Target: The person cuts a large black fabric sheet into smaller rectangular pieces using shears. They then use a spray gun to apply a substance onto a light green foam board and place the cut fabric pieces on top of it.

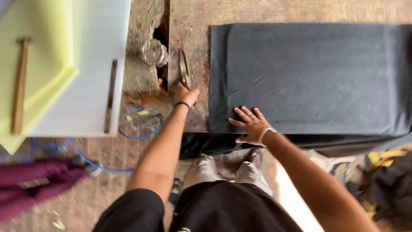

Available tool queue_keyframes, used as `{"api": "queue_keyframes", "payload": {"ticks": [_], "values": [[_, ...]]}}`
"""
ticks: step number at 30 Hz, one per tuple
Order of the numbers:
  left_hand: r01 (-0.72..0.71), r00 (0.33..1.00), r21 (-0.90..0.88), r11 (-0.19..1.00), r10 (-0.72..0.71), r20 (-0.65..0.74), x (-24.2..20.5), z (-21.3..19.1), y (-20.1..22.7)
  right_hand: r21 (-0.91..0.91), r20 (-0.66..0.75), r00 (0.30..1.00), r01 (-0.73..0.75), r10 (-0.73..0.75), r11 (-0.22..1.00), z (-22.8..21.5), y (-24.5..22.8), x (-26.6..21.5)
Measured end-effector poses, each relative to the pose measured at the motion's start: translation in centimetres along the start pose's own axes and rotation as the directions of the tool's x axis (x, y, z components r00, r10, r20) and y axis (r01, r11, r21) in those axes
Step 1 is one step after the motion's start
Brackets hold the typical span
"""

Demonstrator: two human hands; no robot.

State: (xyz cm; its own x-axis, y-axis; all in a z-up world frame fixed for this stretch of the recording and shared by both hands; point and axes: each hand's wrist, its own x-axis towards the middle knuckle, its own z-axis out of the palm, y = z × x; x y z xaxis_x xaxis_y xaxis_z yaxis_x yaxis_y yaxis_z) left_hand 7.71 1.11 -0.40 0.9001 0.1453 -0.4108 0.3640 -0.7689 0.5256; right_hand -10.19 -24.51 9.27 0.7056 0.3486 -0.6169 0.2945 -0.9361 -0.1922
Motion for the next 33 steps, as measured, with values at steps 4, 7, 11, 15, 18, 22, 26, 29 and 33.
{"api": "queue_keyframes", "payload": {"ticks": [4, 7, 11, 15, 18, 22, 26, 29, 33], "values": [[0.21, 0.911, -0.179, 0.961, -0.126, 0.393, -0.5, 0.0, 0.3, 0.547, -0.316, 0.888, -0.119, 0.335, 0.829, 2.4, -2.1, 0.6], [0.429, 0.778, -0.544, 0.721, 0.01, 0.628, -3.8, 0.3, -0.8, 0.97, -0.108, 0.745, -0.067, 0.658, 0.235, 4.3, -6.1, 2.0], [0.452, 0.702, -0.692, 0.563, 0.254, 0.666, -8.6, 1.9, -1.3, 0.657, 0.006, 0.876, 0.36, 0.482, -0.662, 6.0, -11.0, 2.6], [0.212, 0.554, -0.536, 0.817, 0.352, 0.755, -12.2, 1.4, -1.3, 0.523, -0.168, 0.901, 0.426, 0.4, -0.738, 6.0, -12.9, 0.2], [0.077, 0.527, -0.574, 0.815, 0.456, 0.717, -14.1, 1.5, -1.4, 0.604, -0.148, 0.904, 0.404, 0.402, -0.687, 5.7, -13.5, -1.3], [-0.163, 0.558, -0.58, 0.798, 0.56, 0.613, -15.4, 3.6, -1.7, 0.974, -0.223, 0.523, 0.157, 0.822, 0.165, 5.3, -15.0, -2.2], [-0.035, 0.641, -0.662, 0.748, 0.525, 0.559, -15.3, 6.4, -1.9, 0.698, -0.607, 0.375, -0.171, 0.701, 0.695, 5.1, -16.4, -2.7], [-0.033, 0.694, -0.656, 0.754, 0.489, 0.528, -16.0, 7.8, -2.0, 0.793, -0.541, 0.329, -0.109, 0.774, 0.6, 5.1, -16.6, -2.2], [0.014, 0.66, -0.742, 0.67, 0.551, 0.511, -17.7, 6.9, -1.9, 0.923, -0.217, 0.46, -0.19, 0.861, 0.334, 4.5, -13.7, -1.6]]}}
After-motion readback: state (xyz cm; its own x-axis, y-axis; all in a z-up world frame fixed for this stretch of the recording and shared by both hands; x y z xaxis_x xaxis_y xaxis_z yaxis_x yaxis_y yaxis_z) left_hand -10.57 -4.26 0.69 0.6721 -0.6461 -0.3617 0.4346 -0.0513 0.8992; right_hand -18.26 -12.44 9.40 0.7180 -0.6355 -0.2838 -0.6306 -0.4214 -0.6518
